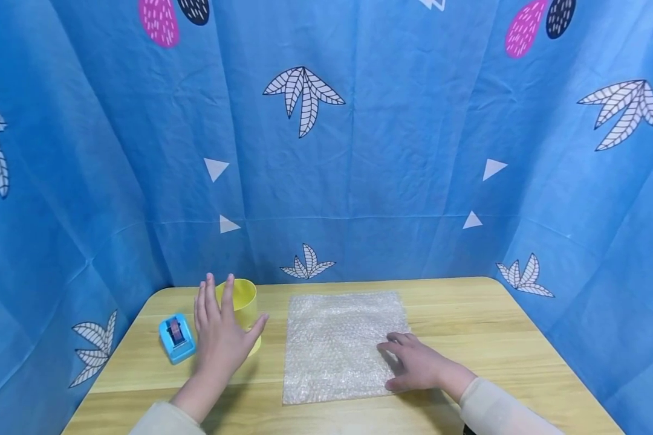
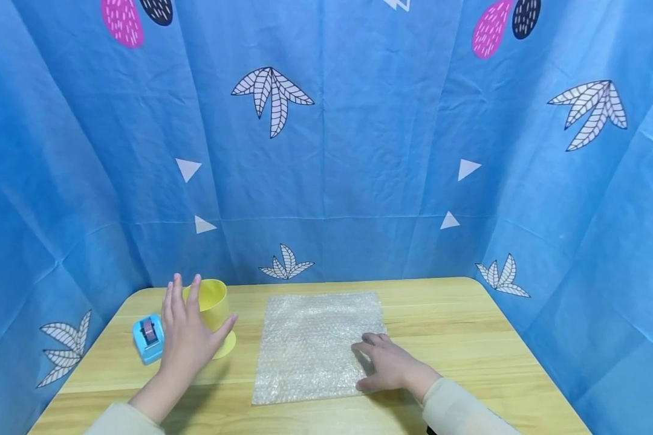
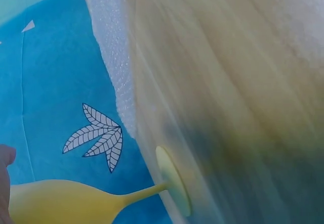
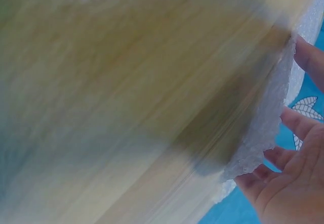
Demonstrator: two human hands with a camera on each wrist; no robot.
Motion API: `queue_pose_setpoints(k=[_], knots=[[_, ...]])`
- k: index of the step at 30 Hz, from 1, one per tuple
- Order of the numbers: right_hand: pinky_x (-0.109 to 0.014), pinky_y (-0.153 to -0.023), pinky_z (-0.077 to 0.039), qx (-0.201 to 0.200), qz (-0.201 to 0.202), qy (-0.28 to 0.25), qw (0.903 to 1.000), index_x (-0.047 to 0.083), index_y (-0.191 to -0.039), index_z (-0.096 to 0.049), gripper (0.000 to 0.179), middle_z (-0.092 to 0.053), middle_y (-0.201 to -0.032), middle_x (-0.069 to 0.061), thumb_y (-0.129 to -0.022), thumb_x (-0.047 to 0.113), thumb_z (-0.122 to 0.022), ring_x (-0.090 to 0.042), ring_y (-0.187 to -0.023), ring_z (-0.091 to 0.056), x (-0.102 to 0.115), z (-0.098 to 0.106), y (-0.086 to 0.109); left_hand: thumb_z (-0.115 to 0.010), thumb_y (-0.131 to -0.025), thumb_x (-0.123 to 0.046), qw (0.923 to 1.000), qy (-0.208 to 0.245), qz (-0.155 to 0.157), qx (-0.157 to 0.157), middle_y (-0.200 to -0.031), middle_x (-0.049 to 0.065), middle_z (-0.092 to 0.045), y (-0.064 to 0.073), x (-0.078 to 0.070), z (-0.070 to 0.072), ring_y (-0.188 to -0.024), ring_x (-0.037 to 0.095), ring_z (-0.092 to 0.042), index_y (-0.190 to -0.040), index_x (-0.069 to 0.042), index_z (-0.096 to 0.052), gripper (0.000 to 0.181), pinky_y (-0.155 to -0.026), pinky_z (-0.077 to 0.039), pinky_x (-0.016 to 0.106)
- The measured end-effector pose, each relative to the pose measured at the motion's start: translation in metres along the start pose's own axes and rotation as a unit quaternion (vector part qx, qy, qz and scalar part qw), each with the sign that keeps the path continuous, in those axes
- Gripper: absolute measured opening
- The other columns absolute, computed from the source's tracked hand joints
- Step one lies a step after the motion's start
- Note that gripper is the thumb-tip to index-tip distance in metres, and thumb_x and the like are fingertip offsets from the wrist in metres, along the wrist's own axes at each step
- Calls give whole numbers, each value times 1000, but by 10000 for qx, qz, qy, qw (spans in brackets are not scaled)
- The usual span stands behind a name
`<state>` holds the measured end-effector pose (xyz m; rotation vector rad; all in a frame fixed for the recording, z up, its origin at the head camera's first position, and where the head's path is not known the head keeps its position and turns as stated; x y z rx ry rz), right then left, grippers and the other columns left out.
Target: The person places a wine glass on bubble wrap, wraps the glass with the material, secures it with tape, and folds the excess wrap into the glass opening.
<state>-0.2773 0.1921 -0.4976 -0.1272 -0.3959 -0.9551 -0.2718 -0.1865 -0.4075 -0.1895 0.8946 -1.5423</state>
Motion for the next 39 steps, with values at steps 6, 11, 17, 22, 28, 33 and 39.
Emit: queue_pose_setpoints(k=[6, 11, 17, 22, 28, 33, 39], knots=[[-67, -110, -30, -42, -4, 41, 10000, 9, -142, -53, 80, -41, -149, -27, -78, 48, -81, -52, -135, -37, 1, 0, 0, -89, -71, -46, 9953, 527, 804, 101, -167, 14, 6, 5, 11, -5, -150, 45, -7, -161, -18, 1, 130, -113, -21, 70], [-67, -111, -29, -42, -18, 62, 10000, 8, -142, -53, 79, -41, -149, -27, -78, 46, -82, -53, -135, -37, 2, 1, 0, -88, -74, -45, 9802, 1237, 1538, 163, -167, 11, 8, 7, 18, -10, -151, 42, -6, -161, -18, 7, 131, -114, -20, 68], [-67, -110, -30, -105, -14, 54, 9999, 7, -142, -53, 80, -41, -149, -27, -77, 44, -82, -53, -135, -37, 3, 2, 0, -87, -73, -50, 9519, 1984, 2318, 269, -167, 13, 4, 10, 30, -19, -149, 43, -11, -159, -24, 14, 135, -114, -20, 68], [-67, -112, -28, -108, -43, 31, 9999, 7, -141, -53, 79, -41, -149, -27, -77, 43, -83, -53, -135, -37, 3, 1, 0, -87, -73, -51, 9375, 2231, 2612, 553, -165, 18, -2, 17, 38, -28, -144, 48, -22, -158, -27, 18, 137, -110, -23, 72], [-67, -113, -25, -78, -43, 2, 10000, 7, -141, -53, 79, -42, -148, -27, -77, 41, -83, -52, -135, -37, 6, 1, -2, -88, -74, -46, 9268, 2566, 2657, 672, -164, 21, -5, 25, 45, -38, -145, 48, -19, -158, -27, 19, 137, -113, -18, 71], [-67, -113, -25, -72, -70, 42, 9999, 7, -141, -53, 79, -42, -148, -27, -76, 42, -83, -52, -135, -37, 5, 0, -3, -89, -75, -41, 9009, 3205, 2831, 743, -162, 22, -13, 29, 48, -46, -145, 44, -21, -158, -29, 18, 136, -116, -14, 67], [-67, -113, -25, -88, -78, 64, 9999, 7, -141, -53, 80, -42, -148, -27, -76, 42, -84, -53, -134, -37, 4, -1, -3, -87, -79, -34, 8705, 3920, 2867, 804, -152, 17, -30, 34, 50, -56, -140, 33, -31, -159, -22, 3, 121, -119, -19, 58]])
Point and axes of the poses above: each hand's wrist, its own y-axis away from the middle knuckle, its own z-axis out of the back of the hand, x = y × z, the point moved 6 cm from there along -y, towards the middle knuckle
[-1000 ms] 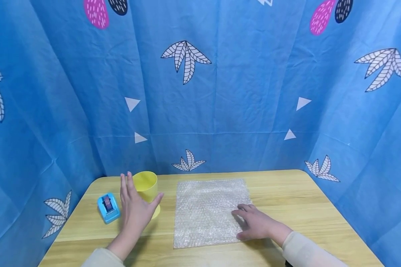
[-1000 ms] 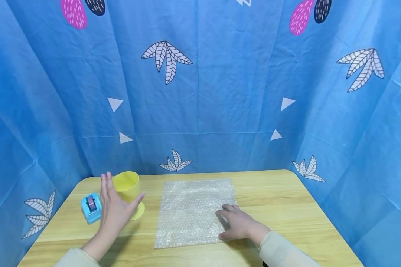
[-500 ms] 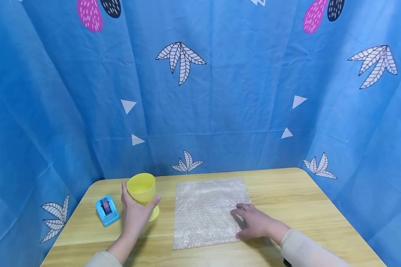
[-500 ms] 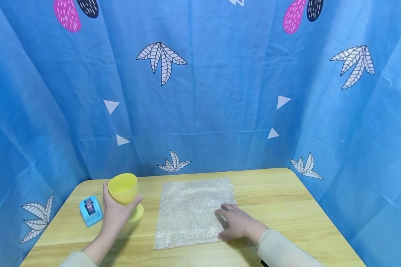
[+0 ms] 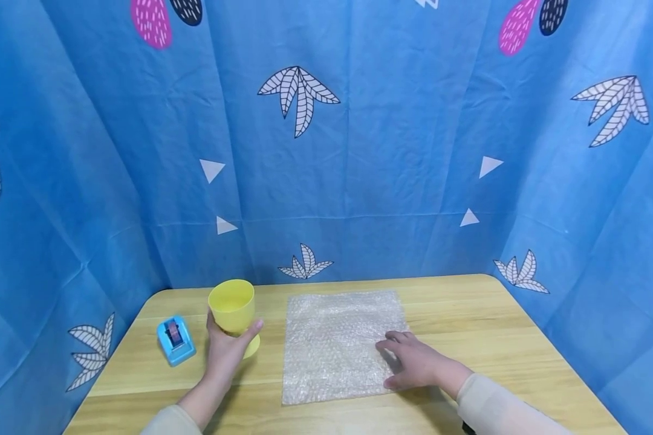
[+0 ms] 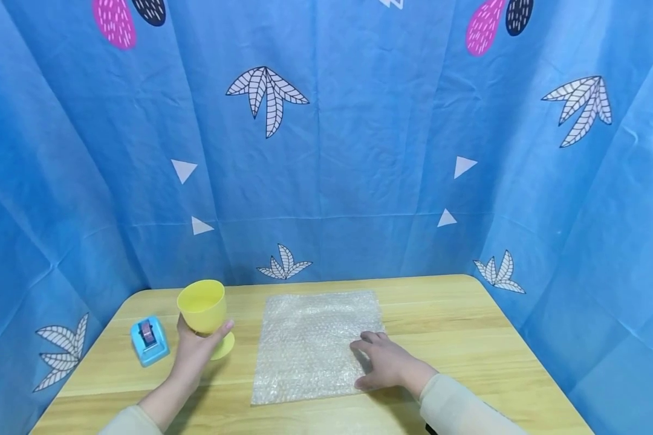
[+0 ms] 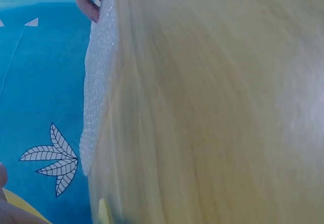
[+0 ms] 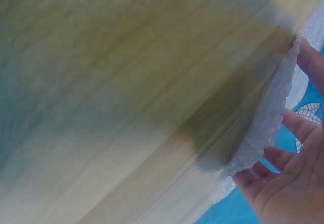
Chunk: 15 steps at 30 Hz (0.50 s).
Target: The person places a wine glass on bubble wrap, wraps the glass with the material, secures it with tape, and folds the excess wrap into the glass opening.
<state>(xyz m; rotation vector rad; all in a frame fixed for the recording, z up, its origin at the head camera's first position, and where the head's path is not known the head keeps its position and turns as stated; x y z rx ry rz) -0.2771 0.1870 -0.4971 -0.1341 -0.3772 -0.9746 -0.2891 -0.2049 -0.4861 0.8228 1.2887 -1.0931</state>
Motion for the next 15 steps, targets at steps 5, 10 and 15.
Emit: queue_pose_setpoints(k=[5, 10, 15], knots=[[-67, -114, -24, -33, 40, 17, 10000, 6, -140, -54, 79, -42, -147, -28, -76, 41, -84, -53, -134, -38, 1, 2, 0, -84, -81, -36, 9990, 164, 293, 291, -149, 17, -35, 0, 8, -5, -143, 33, -32, -154, -10, -14, 104, -120, -22, 51], [-67, -114, -24, -53, 35, 28, 10000, 5, -140, -54, 79, -43, -147, -28, -76, 41, -84, -53, -134, -38, 1, 3, 0, -80, -86, -36, 9981, 137, 345, 500, -150, 20, -35, 3, 13, -7, -145, 37, -29, -150, -5, -18, 95, -121, -21, 51], [-67, -113, -25, -41, 17, 5, 10000, 6, -140, -54, 80, -42, -147, -28, -76, 42, -84, -53, -134, -38, 1, 2, 1, -78, -87, -38, 9977, 105, 391, 541, -150, 21, -40, 3, 19, -7, -145, 36, -30, -148, -2, -28, 86, -120, -24, 49]])
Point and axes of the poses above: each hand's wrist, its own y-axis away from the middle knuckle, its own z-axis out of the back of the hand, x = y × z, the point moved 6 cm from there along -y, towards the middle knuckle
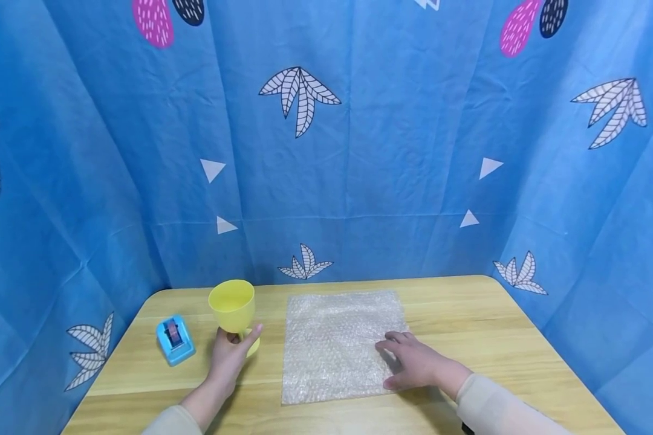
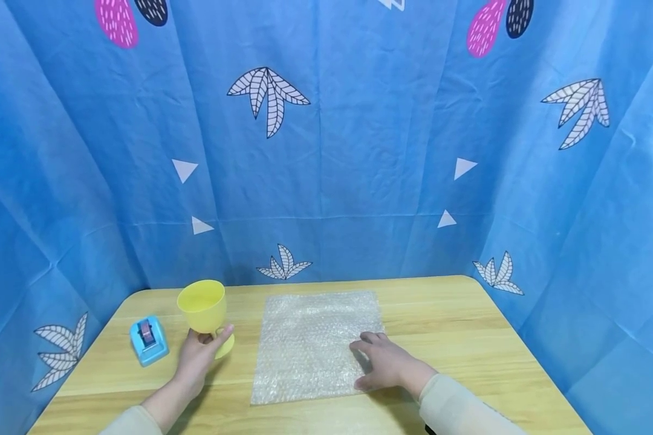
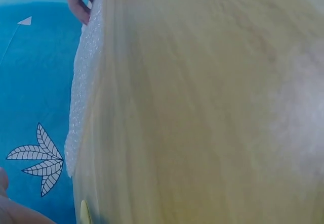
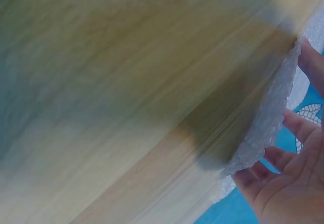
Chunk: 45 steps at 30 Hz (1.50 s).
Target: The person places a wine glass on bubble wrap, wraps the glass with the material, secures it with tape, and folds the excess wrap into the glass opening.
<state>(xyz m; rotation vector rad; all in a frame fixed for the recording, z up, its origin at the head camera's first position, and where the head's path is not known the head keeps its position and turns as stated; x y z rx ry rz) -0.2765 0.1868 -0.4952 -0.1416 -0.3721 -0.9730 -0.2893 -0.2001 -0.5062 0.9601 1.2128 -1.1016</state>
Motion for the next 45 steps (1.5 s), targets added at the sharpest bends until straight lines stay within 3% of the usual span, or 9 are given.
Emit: queue_pose_setpoints(k=[4, 9, 12, 20, 28, 33, 40, 45], knots=[[-67, -113, -25, 8, -11, -1, 10000, 6, -140, -54, 80, -43, -147, -28, -76, 42, -84, -53, -134, -38, 1, -1, 0, -73, -92, -38, 9995, -225, 198, -82, -148, 24, -44, -1, 4, 3, -141, 37, -38, -145, 2, -37, 76, -117, -31, 47], [-67, -112, -27, 10, -20, 0, 10000, 6, -140, -54, 79, -43, -147, -28, -77, 41, -84, -53, -133, -39, 1, -1, 1, -60, -102, -21, 9974, -609, 275, -282, -138, 30, -50, 0, 3, 7, -127, 42, -50, -139, 8, -44, 50, -109, -42, 49], [-67, -111, -28, 20, -26, 15, 10000, 7, -140, -54, 78, -43, -147, -28, -77, 42, -83, -52, -134, -39, 1, -1, 0, -57, -102, -16, 9960, -772, 245, -380, -133, 31, -53, 0, 1, 8, -123, 42, -53, -136, 10, -47, 44, -105, -46, 48], [-67, -112, -27, 39, -12, 1, 10000, 7, -140, -53, 79, -43, -147, -28, -77, 42, -83, -51, -134, -38, 2, 0, 1, -58, -102, -13, 9949, -847, 197, -515, -124, 29, -57, -1, 0, 10, -115, 38, -56, -131, 10, -52, 37, -90, -51, 29], [-67, -112, -27, 19, -16, 10, 10000, 7, -140, -54, 79, -43, -147, -28, -76, 41, -84, -52, -133, -39, 2, 0, 0, -58, -102, -12, 9942, -960, 131, -462, -125, 30, -56, -1, -2, 9, -117, 41, -55, -131, 10, -53, 37, -100, -49, 47], [-67, -112, -27, 4, -40, 55, 10000, 7, -140, -54, 79, -43, -147, -27, -76, 42, -84, -52, -134, -39, 1, 0, -1, -60, -100, -10, 9928, -1094, -8, -486, -122, 28, -59, 1, -4, 9, -114, 39, -58, -127, 10, -56, 34, -96, -52, 43], [-67, -111, -29, 35, -86, 46, 9999, 8, -140, -54, 78, -43, -148, -27, -76, 42, -84, -52, -134, -39, 1, -1, -1, -64, -98, -7, 9892, -1362, -363, -410, -117, 25, -64, 3, -12, 6, -111, 39, -62, -122, 9, -60, 30, -97, -52, 47], [-67, -111, -29, 55, -110, -2, 9999, 8, -140, -54, 78, -42, -148, -27, -76, 41, -85, -52, -134, -38, 1, 0, 0, -65, -97, -10, 9861, -1535, -523, -351, -113, 20, -66, 2, -19, 0, -107, 34, -64, -119, 5, -63, 27, -92, -55, 40]])
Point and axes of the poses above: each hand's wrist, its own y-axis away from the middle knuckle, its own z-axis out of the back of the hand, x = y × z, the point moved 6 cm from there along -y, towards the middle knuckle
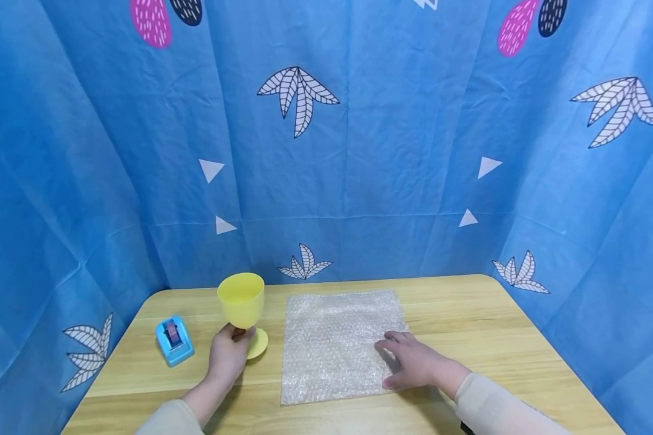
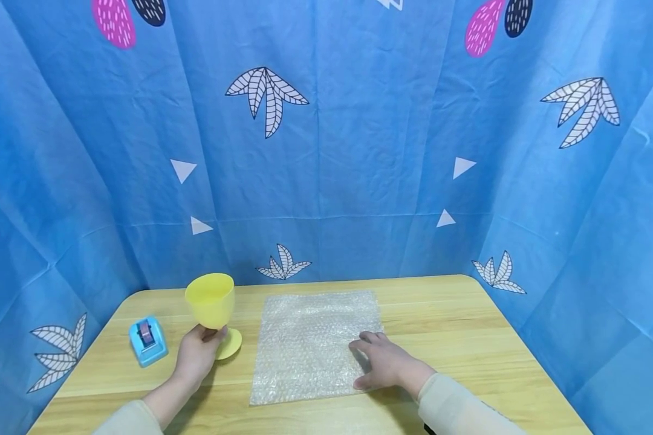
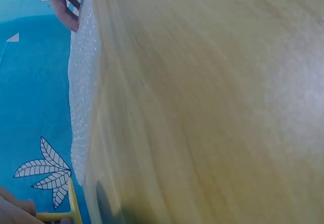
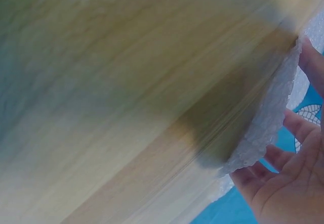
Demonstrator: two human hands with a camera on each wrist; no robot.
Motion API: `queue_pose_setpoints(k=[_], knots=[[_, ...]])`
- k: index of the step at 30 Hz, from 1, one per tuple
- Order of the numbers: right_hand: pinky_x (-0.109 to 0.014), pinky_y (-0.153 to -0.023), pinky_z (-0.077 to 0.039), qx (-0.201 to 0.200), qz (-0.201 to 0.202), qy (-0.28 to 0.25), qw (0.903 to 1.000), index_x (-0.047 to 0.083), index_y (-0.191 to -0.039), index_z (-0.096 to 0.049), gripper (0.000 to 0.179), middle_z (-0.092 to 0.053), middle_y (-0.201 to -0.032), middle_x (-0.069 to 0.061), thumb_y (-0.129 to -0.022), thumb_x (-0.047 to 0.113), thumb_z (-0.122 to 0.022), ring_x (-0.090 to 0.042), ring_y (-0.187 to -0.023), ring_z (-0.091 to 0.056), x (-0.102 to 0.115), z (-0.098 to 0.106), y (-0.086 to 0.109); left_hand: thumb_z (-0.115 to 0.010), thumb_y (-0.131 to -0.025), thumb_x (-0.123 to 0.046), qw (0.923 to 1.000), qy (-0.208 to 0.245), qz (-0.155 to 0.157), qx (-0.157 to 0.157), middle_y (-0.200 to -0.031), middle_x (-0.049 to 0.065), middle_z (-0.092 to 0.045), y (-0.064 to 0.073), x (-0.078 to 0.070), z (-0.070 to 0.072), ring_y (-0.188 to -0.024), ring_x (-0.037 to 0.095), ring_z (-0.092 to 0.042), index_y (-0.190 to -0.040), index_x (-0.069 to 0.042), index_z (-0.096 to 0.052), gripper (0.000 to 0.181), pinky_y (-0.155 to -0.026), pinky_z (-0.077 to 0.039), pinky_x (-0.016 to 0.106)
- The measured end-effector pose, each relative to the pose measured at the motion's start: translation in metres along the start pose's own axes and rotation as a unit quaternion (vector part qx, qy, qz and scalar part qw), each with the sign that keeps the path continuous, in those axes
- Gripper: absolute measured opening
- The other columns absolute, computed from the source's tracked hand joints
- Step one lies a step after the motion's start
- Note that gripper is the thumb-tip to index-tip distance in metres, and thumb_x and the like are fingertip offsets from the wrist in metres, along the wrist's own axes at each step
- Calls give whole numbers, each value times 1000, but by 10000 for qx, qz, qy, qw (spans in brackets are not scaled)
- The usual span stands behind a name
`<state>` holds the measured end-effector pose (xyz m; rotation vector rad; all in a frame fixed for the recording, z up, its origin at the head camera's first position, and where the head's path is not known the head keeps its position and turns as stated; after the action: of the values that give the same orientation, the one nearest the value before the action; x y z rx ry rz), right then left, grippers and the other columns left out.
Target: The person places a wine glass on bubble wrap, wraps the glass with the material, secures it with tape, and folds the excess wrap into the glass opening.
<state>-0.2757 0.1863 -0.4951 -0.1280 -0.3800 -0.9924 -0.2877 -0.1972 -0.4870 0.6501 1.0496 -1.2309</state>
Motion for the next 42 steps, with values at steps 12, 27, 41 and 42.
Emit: queue_pose_setpoints(k=[12, 27, 41, 42], knots=[[-68, -110, -30, -28, 18, 38, 10000, 8, -141, -53, 80, -42, -148, -27, -76, 42, -84, -52, -135, -38, -2, -1, -1, -67, -97, -17, 9996, -142, -119, 220, -104, 13, -68, -3, -21, -4, -103, 28, -63, -112, 1, -67, 23, -86, -53, 38], [-67, -111, -29, 35, 44, 77, 10000, 7, -141, -53, 79, -42, -147, -28, -77, 42, -84, -53, -134, -38, -1, -1, -1, -68, -97, -13, 9903, 979, 521, 833, -99, 17, -70, -2, -28, -23, -86, 17, -66, -110, 8, -67, 25, -71, -58, 27], [-66, -113, -27, 123, -47, 63, 9999, 9, -141, -53, 79, -41, -149, -28, -77, 43, -84, -52, -136, -36, 0, -1, -1, -67, -97, -13, 9764, 1193, 932, 1543, -94, 16, -69, 6, -36, -47, -77, 15, -62, -101, 9, -67, 22, -69, -57, 29], [-66, -112, -27, 129, -57, 57, 9999, 9, -141, -53, 79, -40, -149, -28, -77, 43, -84, -52, -136, -36, 0, -2, -1, -67, -97, -13, 9753, 1180, 977, 1590, -95, 16, -69, 7, -37, -48, -77, 15, -62, -101, 8, -67, 22, -69, -57, 29]])
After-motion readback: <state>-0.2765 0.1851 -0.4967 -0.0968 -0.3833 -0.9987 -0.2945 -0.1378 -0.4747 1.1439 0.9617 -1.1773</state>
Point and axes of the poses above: each hand's wrist, its own y-axis away from the middle knuckle, its own z-axis out of the back of the hand, x = y × z, the point moved 6 cm from there along -y, towards the middle knuckle
